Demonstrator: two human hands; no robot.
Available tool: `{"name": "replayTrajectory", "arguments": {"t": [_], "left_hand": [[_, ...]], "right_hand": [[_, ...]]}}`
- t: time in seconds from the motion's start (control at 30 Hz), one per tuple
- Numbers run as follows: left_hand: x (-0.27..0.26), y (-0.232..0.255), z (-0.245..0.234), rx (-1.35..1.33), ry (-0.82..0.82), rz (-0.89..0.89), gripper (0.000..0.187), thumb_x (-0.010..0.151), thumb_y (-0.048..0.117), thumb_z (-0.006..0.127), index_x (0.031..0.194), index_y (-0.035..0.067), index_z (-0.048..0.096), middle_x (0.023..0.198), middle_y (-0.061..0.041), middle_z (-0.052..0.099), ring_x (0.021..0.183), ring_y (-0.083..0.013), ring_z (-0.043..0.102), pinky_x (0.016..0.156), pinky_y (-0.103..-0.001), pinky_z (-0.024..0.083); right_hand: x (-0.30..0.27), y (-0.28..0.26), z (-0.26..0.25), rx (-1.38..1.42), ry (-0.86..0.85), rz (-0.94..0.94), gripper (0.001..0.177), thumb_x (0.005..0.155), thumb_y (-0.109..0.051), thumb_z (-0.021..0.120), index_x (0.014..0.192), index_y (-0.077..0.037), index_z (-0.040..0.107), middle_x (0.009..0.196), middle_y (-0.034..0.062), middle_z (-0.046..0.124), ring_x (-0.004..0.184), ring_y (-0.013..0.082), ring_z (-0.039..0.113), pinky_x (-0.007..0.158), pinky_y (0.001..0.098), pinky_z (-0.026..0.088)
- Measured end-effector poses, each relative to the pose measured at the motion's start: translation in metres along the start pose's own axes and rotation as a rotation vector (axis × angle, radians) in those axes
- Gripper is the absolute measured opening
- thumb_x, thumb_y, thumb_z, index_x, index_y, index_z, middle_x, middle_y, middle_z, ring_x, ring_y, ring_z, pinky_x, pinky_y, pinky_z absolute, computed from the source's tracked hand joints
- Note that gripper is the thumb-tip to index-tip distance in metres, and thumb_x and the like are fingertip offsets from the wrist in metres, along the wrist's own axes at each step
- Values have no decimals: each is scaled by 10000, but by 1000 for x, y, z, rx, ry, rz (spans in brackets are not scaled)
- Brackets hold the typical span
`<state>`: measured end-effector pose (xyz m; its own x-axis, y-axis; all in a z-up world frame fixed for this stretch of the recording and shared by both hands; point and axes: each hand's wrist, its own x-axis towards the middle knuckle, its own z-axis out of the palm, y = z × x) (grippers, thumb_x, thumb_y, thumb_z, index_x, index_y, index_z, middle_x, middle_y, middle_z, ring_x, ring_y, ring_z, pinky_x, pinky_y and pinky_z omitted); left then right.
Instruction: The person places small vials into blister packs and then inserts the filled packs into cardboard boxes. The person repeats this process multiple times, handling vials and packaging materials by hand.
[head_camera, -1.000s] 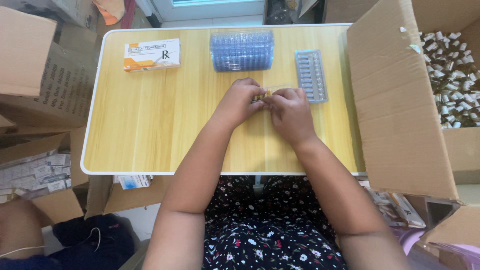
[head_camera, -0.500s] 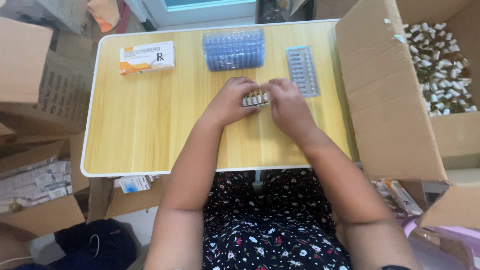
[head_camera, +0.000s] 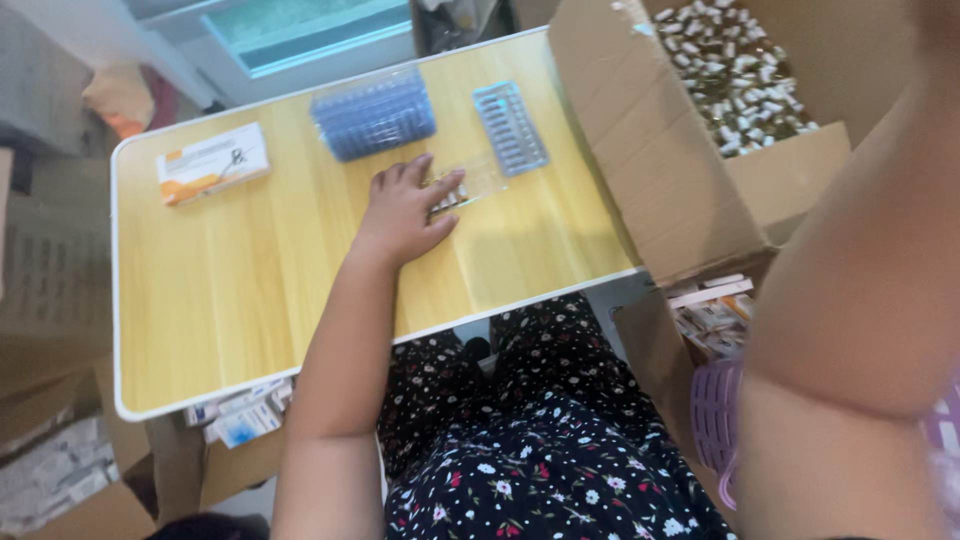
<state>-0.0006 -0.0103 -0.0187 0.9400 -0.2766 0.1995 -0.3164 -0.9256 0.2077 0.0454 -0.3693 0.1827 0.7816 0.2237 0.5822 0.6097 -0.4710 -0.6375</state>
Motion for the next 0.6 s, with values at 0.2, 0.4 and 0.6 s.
{"name": "replayTrajectory", "arguments": {"t": [0.2, 0.4, 0.6], "left_hand": [[3, 7, -10, -318, 238, 14, 763, 825, 345, 804, 1501, 134, 519, 1479, -228, 502, 1344, -451, 484, 1130, -527, 379], [6, 14, -12, -357, 335, 42, 624, 844, 195, 792, 1431, 117, 593, 1451, -214, 525, 1345, -407, 509, 1121, -489, 439], [9, 14, -22, -373, 346, -3, 476, 802, 90, 782, 1270, 91, 699, 1311, -165, 612, 1266, -372, 552, 1044, -459, 479]], "right_hand": [[52, 92, -63, -469, -402, 233, 436, 879, -82, 696, 1307, -165, 702, 1107, 103, 730, 987, 257, 687, 867, 396, 538], [83, 213, -56, -760, -755, 268, 562, 752, -156, 845, 1291, -264, 730, 1082, 118, 765, 972, 313, 722, 852, 456, 569], [74, 235, 1, -673, -898, 216, 707, 683, -160, 926, 1324, -289, 655, 1247, 109, 685, 1106, 320, 660, 914, 448, 538]]}}
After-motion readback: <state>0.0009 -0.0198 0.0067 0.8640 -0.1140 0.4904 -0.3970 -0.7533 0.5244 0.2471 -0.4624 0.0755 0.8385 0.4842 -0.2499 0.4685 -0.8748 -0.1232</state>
